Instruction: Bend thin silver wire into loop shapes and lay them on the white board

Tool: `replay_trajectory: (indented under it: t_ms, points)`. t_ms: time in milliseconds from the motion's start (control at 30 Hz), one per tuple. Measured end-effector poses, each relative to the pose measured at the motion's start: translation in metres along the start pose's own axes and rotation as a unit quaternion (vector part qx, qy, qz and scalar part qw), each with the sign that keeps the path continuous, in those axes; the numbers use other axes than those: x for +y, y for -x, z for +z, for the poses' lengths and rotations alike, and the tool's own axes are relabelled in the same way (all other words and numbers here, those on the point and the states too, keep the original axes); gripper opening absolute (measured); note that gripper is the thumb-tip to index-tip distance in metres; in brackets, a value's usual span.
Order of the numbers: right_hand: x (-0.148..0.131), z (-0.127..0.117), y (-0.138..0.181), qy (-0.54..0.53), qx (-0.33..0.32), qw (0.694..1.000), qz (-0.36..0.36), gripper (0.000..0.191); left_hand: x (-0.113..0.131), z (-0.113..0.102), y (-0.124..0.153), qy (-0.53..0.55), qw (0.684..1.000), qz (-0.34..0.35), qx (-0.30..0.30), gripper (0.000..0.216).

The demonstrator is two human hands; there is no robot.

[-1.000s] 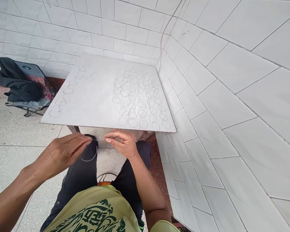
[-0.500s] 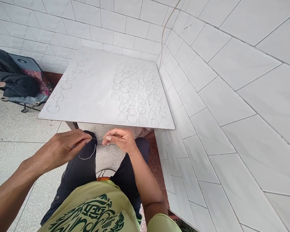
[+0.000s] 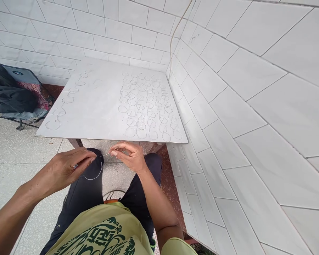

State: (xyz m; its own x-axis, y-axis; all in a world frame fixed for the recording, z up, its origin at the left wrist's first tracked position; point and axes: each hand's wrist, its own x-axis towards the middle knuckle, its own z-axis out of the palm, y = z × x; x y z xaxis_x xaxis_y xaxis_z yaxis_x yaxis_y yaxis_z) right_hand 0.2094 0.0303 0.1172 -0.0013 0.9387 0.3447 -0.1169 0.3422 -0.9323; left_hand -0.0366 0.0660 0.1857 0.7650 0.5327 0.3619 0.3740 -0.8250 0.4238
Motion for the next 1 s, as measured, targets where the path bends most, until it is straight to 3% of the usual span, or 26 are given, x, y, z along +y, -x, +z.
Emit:
replay_trajectory:
  t_ms: [167,367,600,867,1000]
  points:
    - [0.004,0.005,0.002,-0.031,0.007,0.999,0.013,0.014,0.0,0.0,-0.003,0.033,0.998,-0.049,-0.022,0.023]
    - [0.011,0.01,0.001,0.095,0.067,0.993,-0.019,0.013,-0.005,0.004,-0.005,0.052,0.993,-0.101,-0.014,0.022]
    - [0.011,0.009,0.001,-0.045,0.067,0.997,-0.012,0.013,-0.005,0.004,-0.007,0.125,0.977,-0.163,-0.05,0.027]
    - [0.014,0.007,0.003,-0.114,0.05,0.992,-0.011,0.018,-0.011,0.01,-0.004,0.167,0.969,-0.165,-0.072,0.024]
    - [0.015,0.008,0.003,-0.119,0.074,0.99,0.019,0.021,-0.008,0.013,-0.006,0.111,0.986,-0.121,-0.033,0.021]
